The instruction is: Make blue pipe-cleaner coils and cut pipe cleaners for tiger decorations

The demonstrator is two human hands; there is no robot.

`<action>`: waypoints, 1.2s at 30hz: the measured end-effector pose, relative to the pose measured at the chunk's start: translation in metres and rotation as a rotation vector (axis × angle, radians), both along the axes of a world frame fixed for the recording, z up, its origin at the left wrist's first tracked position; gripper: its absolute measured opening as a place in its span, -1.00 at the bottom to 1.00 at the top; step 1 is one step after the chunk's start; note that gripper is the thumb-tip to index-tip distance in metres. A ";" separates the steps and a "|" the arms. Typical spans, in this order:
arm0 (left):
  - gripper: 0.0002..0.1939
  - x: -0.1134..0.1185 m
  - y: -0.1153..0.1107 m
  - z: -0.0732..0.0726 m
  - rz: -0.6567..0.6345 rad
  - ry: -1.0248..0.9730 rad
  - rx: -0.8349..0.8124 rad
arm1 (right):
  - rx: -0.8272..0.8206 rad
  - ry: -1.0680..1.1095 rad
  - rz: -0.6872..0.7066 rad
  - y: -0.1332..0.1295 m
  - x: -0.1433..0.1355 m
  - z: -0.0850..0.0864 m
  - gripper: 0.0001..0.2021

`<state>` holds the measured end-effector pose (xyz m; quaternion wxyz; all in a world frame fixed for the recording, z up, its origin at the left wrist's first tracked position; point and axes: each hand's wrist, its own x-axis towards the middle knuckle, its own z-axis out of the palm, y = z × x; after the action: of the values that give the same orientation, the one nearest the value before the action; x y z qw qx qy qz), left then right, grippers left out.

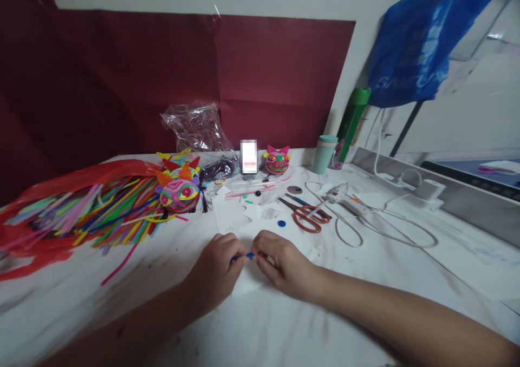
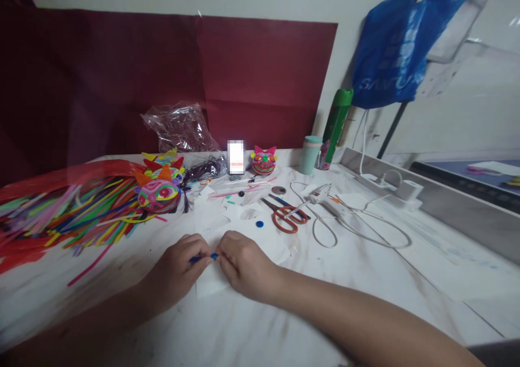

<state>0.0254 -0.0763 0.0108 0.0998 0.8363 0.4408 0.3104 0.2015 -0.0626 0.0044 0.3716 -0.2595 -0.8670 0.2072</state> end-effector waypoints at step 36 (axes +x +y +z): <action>-0.85 0.001 -0.001 -0.001 -0.044 0.054 -0.040 | 0.030 -0.141 0.061 0.006 0.004 -0.002 -0.89</action>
<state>0.0264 -0.0777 0.0101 0.1114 0.8516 0.4311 0.2768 0.2051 -0.0570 0.0022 0.3070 -0.2413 -0.9015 0.1867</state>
